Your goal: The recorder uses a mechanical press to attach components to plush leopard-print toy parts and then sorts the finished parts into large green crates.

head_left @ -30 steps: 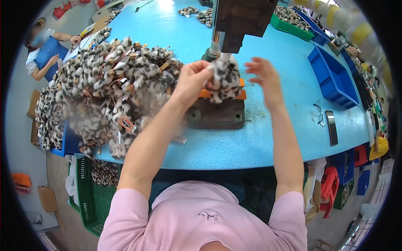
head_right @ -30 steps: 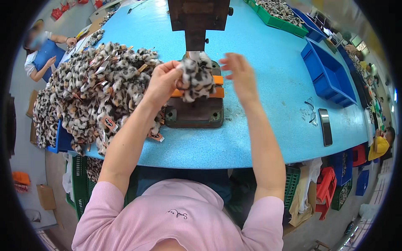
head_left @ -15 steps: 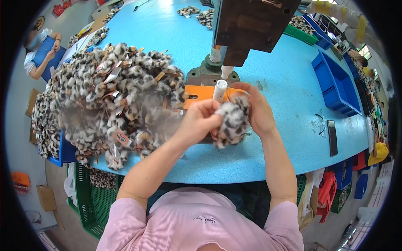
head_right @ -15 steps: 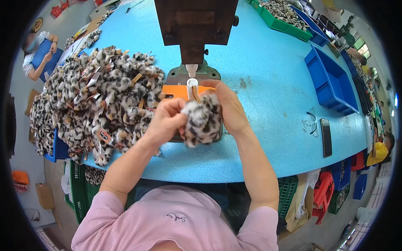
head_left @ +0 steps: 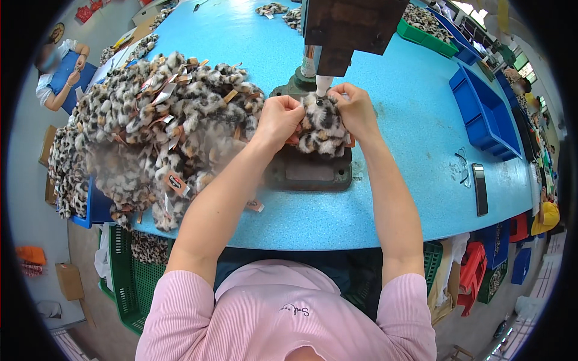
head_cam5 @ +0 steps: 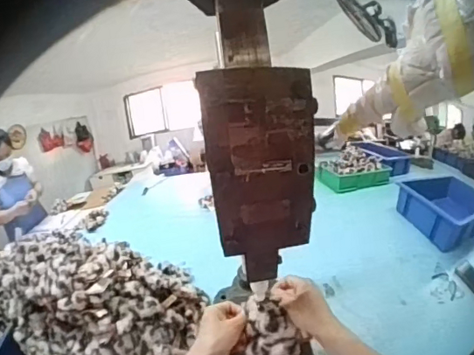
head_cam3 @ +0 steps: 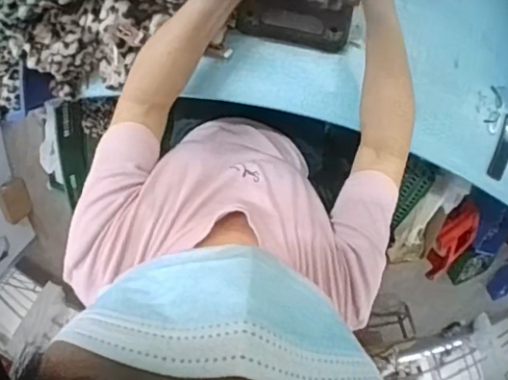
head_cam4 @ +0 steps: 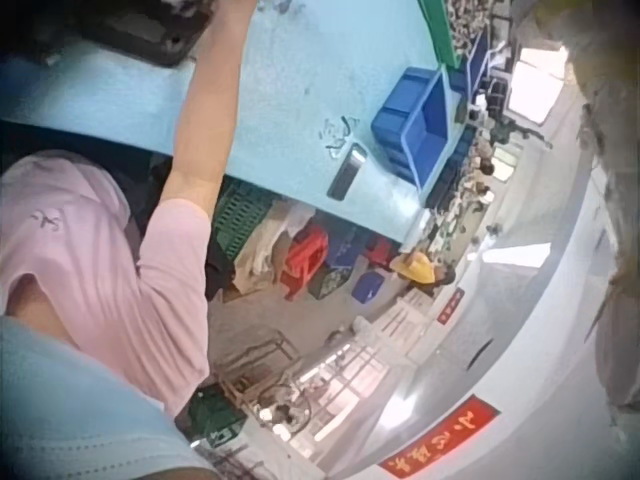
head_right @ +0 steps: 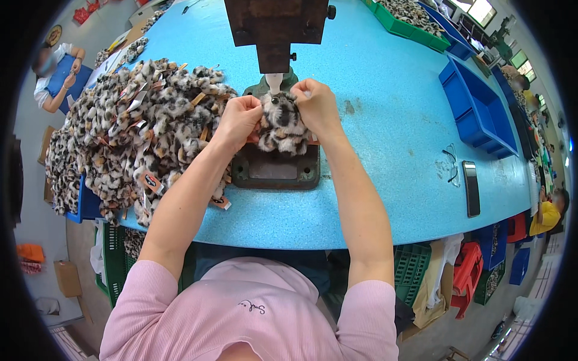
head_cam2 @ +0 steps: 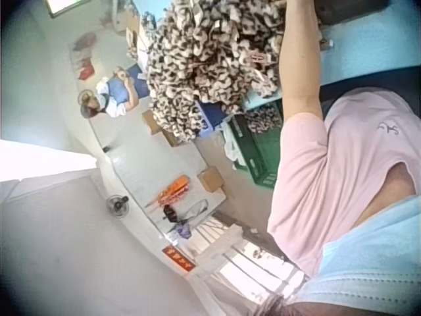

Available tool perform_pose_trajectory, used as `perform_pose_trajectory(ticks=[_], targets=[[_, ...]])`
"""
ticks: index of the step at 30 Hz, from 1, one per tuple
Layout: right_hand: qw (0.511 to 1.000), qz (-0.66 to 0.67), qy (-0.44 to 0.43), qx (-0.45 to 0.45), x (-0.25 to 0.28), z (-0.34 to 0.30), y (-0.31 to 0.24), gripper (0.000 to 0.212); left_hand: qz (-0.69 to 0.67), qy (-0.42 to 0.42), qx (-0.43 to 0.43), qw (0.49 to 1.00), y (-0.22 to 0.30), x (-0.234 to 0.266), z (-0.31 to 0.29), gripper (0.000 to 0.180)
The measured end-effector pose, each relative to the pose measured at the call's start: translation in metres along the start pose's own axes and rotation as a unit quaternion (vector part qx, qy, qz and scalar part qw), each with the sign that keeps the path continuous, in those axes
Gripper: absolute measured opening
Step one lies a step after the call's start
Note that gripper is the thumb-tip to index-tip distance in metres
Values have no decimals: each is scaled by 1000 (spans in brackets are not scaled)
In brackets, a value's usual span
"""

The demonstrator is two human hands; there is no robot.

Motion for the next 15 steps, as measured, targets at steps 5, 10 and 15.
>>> perform_pose_trajectory(ticks=[5, 10, 15], targets=[[1000, -12, 12, 20, 1, 17, -9, 20, -26, 31, -57, 998, 10, 3, 7, 5], [995, 70, -67, -29, -17, 14, 35, 16, -21, 26, -57, 998, -6, 0, 15, 10], [999, 27, -25, 17, 0, 3, 4, 13, 31, -5, -19, 999, -5, -5, 8, 11]])
Point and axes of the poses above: each hand's wrist, its own z-axis towards the middle knuckle, its own x-axis out of the back of the hand, y = z × x, the point moved 8 cm from there along z, towards the middle knuckle, and after that the axes turned 12 degrees about z, right-handed, at the moved point
